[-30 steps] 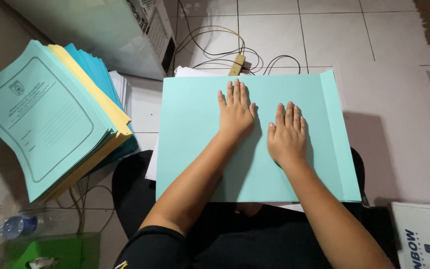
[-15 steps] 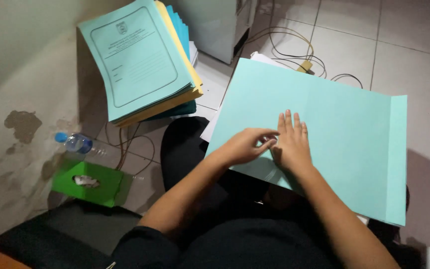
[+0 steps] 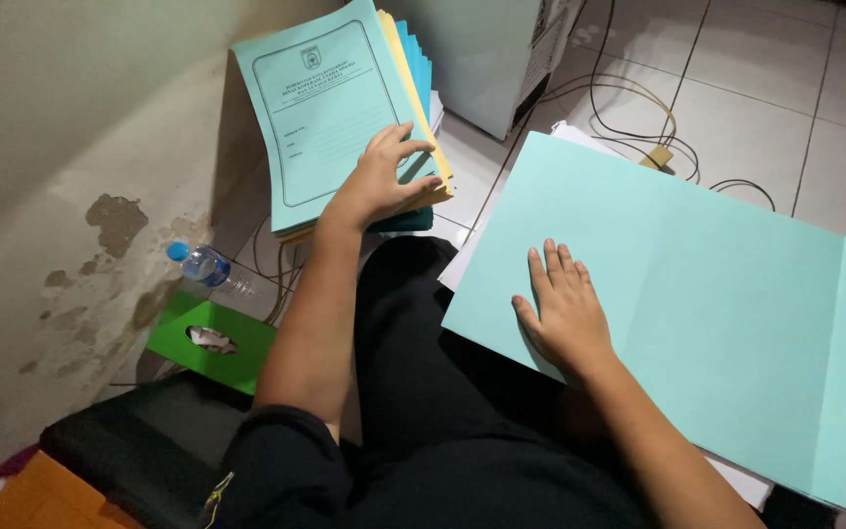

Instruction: The person sits and repeatedly folds light blue paper sheets in half. They smooth the creases with their hands, open the folded sheets to reveal printed text, and then fold them back down. The person handles the papers one by one, stacking them on their lap.

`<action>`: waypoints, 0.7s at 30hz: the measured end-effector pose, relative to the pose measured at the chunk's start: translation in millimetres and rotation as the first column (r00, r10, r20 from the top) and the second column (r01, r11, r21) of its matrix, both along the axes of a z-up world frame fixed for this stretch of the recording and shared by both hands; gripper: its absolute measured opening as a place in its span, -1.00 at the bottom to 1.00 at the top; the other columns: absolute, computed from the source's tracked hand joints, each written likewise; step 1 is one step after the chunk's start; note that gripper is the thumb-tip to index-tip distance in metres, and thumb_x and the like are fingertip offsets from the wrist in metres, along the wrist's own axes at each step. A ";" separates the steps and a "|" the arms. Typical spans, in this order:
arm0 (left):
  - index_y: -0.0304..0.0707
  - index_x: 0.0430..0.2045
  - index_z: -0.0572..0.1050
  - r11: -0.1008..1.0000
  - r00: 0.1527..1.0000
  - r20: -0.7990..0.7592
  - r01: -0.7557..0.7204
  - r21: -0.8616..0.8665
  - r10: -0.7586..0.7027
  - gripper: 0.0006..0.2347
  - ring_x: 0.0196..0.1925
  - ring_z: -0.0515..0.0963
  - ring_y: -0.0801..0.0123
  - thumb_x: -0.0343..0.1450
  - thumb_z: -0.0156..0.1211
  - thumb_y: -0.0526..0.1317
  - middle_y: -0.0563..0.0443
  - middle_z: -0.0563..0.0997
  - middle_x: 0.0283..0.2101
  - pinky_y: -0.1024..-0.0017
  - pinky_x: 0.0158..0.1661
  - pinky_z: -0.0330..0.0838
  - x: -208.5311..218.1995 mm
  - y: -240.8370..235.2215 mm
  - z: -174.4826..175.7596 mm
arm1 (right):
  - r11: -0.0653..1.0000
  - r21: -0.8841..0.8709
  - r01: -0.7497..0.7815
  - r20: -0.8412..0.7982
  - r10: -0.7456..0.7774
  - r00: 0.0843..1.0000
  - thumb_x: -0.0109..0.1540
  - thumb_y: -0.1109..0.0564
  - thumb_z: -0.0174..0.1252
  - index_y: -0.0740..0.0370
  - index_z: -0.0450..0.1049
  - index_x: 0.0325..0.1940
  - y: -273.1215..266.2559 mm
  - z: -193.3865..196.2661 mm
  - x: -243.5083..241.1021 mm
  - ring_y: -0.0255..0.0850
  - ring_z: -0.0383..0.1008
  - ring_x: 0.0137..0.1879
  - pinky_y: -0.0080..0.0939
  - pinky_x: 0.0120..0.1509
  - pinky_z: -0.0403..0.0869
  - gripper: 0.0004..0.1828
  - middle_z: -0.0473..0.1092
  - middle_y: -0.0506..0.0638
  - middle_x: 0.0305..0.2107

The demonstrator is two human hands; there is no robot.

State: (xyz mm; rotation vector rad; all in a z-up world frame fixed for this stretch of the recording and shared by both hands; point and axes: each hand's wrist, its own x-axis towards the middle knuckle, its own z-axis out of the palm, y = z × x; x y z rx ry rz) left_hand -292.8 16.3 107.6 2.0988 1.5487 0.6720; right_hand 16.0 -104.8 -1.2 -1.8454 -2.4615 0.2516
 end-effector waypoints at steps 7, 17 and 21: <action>0.03 0.10 0.53 1.000 0.988 0.152 -0.011 -0.013 0.013 -0.62 0.40 0.33 -0.15 0.42 0.37 0.02 -0.23 0.41 0.32 -0.15 0.30 0.23 -9.5 5.5 -7.3 | 1.000 -0.015 0.004 0.000 -0.004 1.000 0.38 -0.39 -0.33 0.03 -0.10 0.64 -1.4 5.3 -0.9 -0.02 -0.23 0.66 0.04 0.67 -0.27 -0.17 -0.17 0.10 0.57; -0.08 0.08 0.53 0.994 0.989 0.148 0.012 0.111 -0.029 -0.64 0.32 0.42 -0.16 0.43 0.33 -0.02 -0.21 0.46 0.26 -0.05 0.20 0.40 -10.8 12.0 -21.6 | 1.000 -0.021 0.012 -0.034 -0.013 0.999 0.37 -0.40 -0.33 0.02 -0.09 0.64 -2.2 8.0 -1.9 -0.02 -0.23 0.66 0.04 0.66 -0.28 -0.17 -0.16 0.10 0.57; -0.15 0.06 0.53 0.980 0.996 0.083 0.025 0.199 -0.042 -0.61 0.26 0.47 -0.22 0.38 0.34 -0.05 -0.30 0.45 0.25 0.00 0.12 0.48 -3.6 5.9 -18.4 | 1.000 -0.019 0.022 -0.026 -0.022 0.999 0.37 -0.39 -0.31 0.01 -0.07 0.63 -2.9 11.3 -3.4 -0.04 -0.22 0.66 0.02 0.66 -0.27 -0.18 -0.15 0.09 0.57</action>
